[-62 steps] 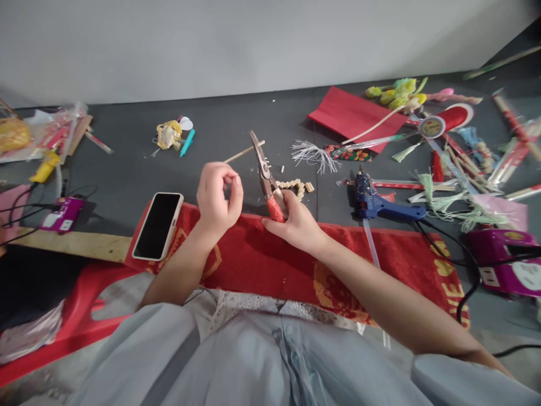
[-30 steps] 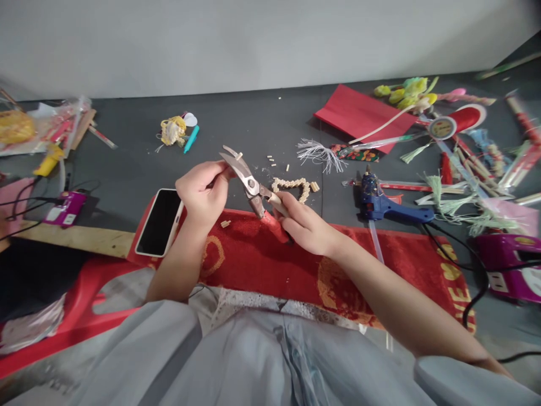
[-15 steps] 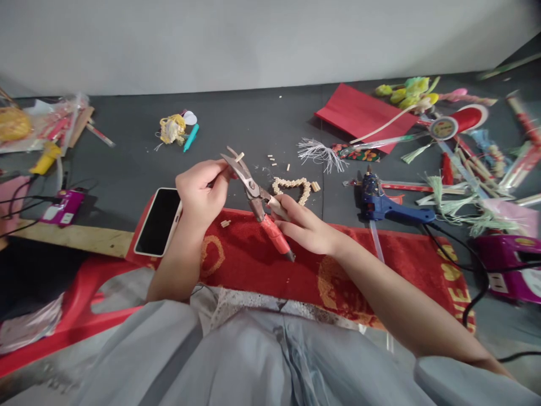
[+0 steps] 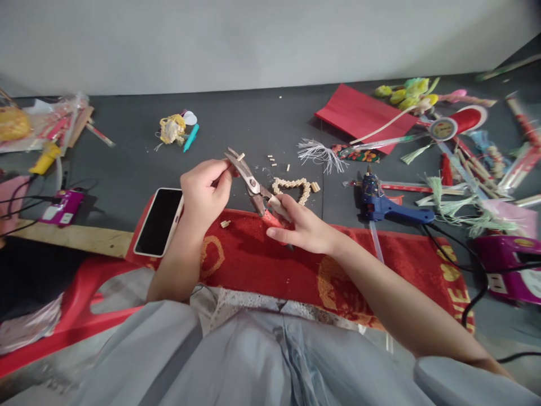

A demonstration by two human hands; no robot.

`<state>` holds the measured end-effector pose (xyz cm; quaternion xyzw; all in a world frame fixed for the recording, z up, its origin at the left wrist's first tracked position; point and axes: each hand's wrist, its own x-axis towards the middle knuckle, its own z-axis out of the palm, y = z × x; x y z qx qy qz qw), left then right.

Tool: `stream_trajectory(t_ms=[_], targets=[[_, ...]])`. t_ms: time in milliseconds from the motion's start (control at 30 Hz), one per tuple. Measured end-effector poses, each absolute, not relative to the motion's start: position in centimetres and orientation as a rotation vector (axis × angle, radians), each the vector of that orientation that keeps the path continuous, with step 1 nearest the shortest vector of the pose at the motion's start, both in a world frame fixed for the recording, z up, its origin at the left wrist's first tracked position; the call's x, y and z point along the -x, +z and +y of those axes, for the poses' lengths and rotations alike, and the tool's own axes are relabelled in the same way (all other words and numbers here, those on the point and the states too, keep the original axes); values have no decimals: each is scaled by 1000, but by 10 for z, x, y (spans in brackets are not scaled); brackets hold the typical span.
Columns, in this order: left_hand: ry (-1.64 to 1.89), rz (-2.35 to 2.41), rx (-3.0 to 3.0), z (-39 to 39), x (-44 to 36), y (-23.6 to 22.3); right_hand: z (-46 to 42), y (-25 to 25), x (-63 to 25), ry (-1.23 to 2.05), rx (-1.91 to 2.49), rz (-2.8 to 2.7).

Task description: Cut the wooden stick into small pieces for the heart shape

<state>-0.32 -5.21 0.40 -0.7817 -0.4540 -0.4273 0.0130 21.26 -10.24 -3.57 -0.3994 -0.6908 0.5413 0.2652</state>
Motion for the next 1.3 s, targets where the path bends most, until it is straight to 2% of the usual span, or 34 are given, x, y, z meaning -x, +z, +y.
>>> stream_trajectory(t_ms=[733,900,1133,1233,1300], targets=[[-1299,-1414,2443,-51,5,5,-100,-36,-215,1427,1051,-1916],[-1202,-1460,2449,-47,7,-1,-102,-36,-214,1441,1086,-1894],[-1261,-1313,2232,-54,-2,-6,-105,-45,-202,1506,1135,-1657],[-1245,-1215,2397,-63,-11,-6,-105,-49,-199,1582,1054,-1497],[-1169,-1317,2609,-68,-17,-7,-105,-51,-199,1633,996,-1421]])
